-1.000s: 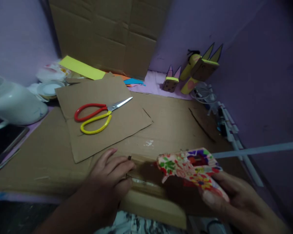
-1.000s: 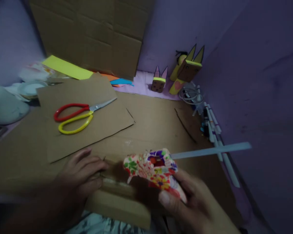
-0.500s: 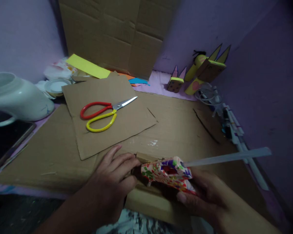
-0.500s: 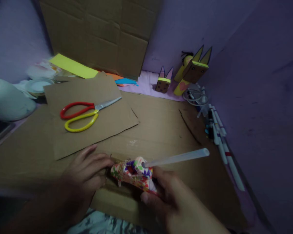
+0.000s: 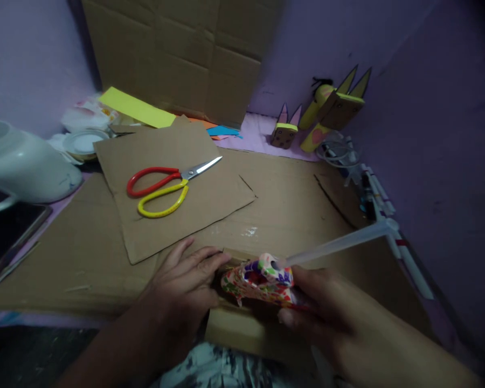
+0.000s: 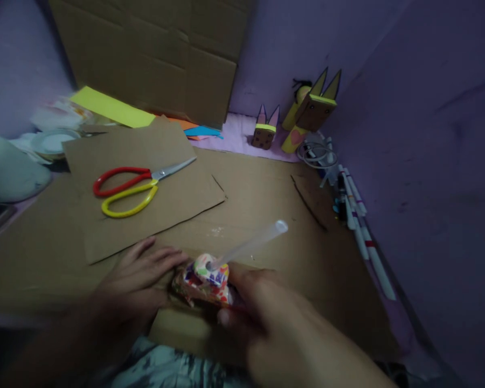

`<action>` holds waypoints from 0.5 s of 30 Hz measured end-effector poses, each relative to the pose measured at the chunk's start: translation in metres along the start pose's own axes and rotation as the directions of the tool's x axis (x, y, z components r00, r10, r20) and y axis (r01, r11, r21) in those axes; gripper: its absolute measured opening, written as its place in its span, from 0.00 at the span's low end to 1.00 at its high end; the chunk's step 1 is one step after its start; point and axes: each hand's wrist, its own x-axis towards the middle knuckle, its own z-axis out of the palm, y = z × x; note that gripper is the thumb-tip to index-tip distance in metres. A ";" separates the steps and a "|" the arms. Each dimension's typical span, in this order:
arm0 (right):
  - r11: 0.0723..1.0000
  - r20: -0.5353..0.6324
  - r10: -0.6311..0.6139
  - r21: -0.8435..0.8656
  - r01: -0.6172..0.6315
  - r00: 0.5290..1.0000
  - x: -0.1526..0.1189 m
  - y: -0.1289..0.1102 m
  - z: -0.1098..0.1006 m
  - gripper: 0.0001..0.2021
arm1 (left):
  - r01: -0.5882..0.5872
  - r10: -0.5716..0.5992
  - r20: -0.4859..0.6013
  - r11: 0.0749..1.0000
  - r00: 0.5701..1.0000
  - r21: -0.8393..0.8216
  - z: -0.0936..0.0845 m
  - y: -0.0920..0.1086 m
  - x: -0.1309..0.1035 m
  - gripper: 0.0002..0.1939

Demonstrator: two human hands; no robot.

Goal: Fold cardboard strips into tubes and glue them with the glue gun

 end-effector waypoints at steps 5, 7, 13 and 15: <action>0.994 -0.002 -0.027 -0.107 0.027 1.000 0.004 -0.010 0.000 0.19 | -0.014 0.017 -0.082 0.999 0.996 0.029 0.000 0.002 0.002 0.08; 0.993 0.002 -0.029 -0.117 0.029 1.000 0.004 -0.012 0.000 0.17 | -0.023 0.026 -0.096 0.999 0.995 0.038 0.000 0.002 0.002 0.08; 0.982 -0.035 -0.110 -0.159 0.103 0.993 0.006 -0.024 -0.002 0.13 | -0.013 0.017 -0.096 0.999 0.995 0.042 0.000 0.002 0.002 0.08; 0.981 -0.044 -0.120 -0.161 0.112 0.992 0.006 -0.026 -0.002 0.12 | -0.017 0.021 -0.105 0.999 0.994 0.045 0.000 0.002 0.002 0.08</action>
